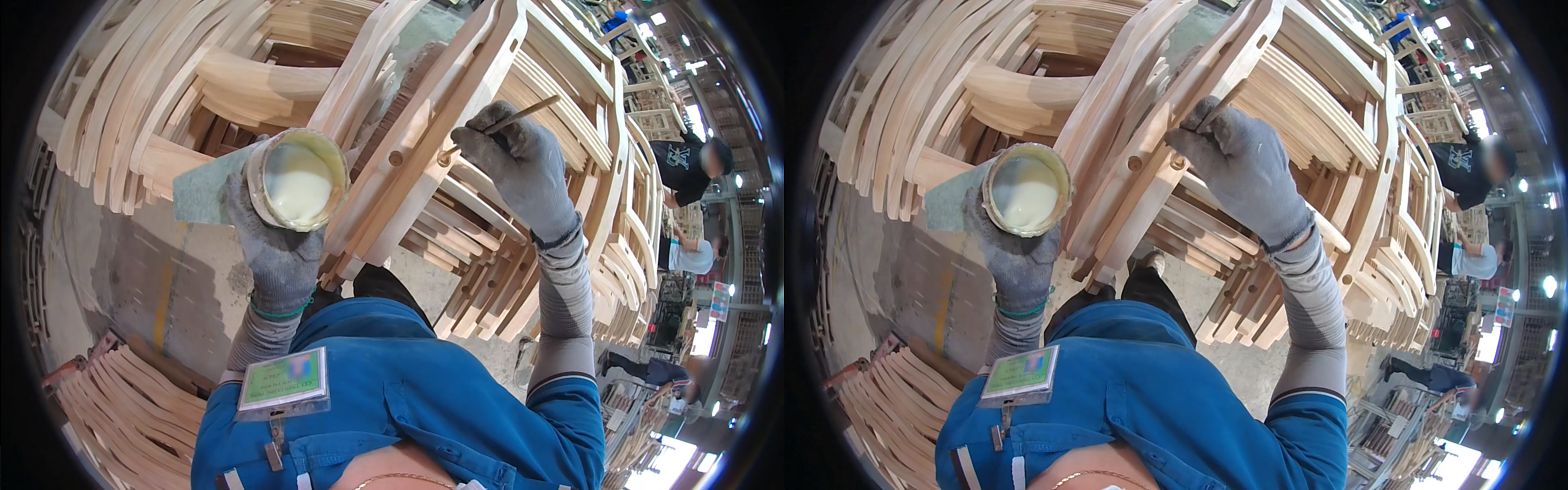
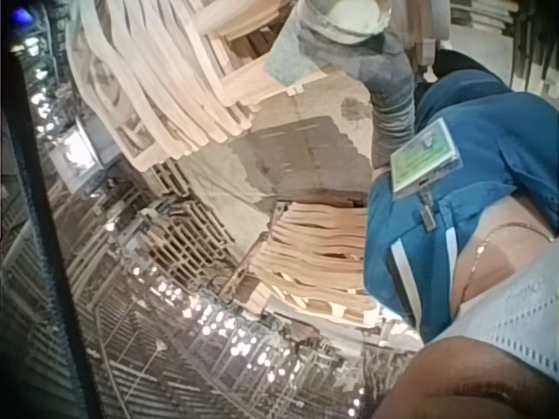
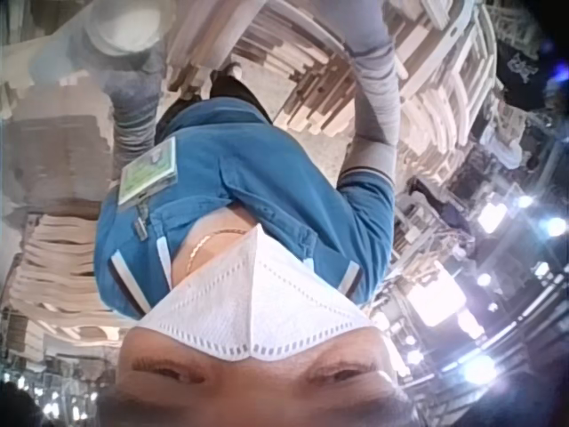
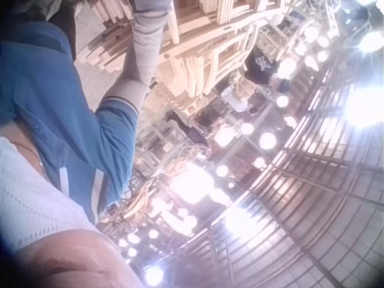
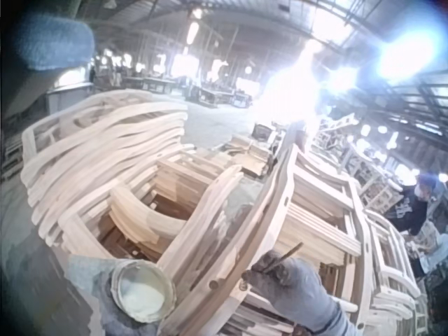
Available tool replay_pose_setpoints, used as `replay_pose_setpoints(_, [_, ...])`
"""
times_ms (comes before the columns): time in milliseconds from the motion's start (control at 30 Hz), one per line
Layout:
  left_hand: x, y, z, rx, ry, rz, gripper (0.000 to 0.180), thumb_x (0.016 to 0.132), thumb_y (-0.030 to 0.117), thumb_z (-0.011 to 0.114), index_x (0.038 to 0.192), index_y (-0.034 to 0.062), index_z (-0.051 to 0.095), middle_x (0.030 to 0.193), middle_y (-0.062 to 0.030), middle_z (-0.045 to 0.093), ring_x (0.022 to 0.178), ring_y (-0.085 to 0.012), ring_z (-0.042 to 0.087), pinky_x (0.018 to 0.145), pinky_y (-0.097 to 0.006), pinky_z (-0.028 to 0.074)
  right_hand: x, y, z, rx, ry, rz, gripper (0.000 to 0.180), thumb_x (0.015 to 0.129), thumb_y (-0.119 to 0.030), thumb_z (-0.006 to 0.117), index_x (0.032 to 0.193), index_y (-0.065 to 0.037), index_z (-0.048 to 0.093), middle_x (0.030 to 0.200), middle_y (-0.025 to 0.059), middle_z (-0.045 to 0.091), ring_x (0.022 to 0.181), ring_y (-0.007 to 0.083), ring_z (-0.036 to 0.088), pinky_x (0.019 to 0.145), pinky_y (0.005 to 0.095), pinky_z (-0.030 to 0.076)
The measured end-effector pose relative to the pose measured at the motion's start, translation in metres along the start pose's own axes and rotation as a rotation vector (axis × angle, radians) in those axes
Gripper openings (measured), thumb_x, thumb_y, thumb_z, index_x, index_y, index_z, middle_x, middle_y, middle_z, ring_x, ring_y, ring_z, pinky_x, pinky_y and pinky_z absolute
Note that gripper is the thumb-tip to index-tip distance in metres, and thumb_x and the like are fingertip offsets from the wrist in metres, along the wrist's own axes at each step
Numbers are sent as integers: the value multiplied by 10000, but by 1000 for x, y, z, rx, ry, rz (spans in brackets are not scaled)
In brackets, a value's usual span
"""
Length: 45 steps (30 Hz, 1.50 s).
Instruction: The person applies a light-colored liquid finish to wooden chair frames using a brush. They dip the brush into a container and coat the legs and rails of multiple chairs arranged on a workbench.
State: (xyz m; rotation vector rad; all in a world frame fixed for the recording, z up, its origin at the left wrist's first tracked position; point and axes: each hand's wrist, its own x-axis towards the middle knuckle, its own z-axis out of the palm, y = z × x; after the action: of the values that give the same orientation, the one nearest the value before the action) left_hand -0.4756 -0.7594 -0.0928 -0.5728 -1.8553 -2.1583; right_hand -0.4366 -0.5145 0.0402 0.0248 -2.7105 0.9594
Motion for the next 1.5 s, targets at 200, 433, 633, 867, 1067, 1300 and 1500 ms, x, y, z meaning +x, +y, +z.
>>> replay_pose_setpoints(200, [6,4,4,-142,-3,-139,906,668,-94,686,1375,122,163,1354,-131,300,1240,-245,352,1017,-388,392,0,-6,-2,-58,12,85,190,823,-213,649,843,-26,627,585,63,573,512,127,536,491,270,417])
replay_pose_setpoints(433, [2,11,11,-10,-4,-59,844,713,21,712,1353,-4,163,1334,-183,325,1233,-285,377,1028,-398,366,-1,4,-1,53,65,72,220,822,-237,658,794,-23,612,554,50,535,481,116,479,472,267,386])
replay_pose_setpoints(633, [2,12,14,-224,-9,-157,782,766,-38,608,1391,151,177,1365,-129,295,1246,-255,351,1014,-419,394,-7,-10,1,29,74,164,206,809,-219,671,810,-21,616,601,65,579,532,121,538,513,260,423])
replay_pose_setpoints(867, [-4,12,17,-442,-105,-70,834,759,-34,622,1405,154,130,1361,-130,284,1249,-261,351,1014,-441,390,-35,-15,-15,398,331,230,122,786,-34,655,886,21,612,802,89,658,737,122,617,684,224,488])
replay_pose_setpoints(1067, [0,10,37,-554,-154,-43,718,862,184,576,1397,47,117,1367,-99,278,1245,-260,370,1011,-399,397,-69,-63,-2,782,451,-77,181,768,8,671,905,40,558,879,200,637,813,228,645,705,334,562])
replay_pose_setpoints(1300, [10,47,50,-1255,-153,-491,668,875,209,553,1388,53,154,1360,-101,301,1249,-266,364,1019,-408,379,-87,-52,33,451,408,-175,193,766,16,669,928,29,563,935,196,635,838,244,642,709,314,550])
replay_pose_setpoints(1500, [16,45,54,-1305,-106,-451,629,885,231,534,1380,58,186,1354,-102,321,1253,-270,359,1026,-415,363,-133,-68,42,340,226,-406,264,846,-3,555,1105,47,546,1107,231,566,1020,336,573,909,403,456])
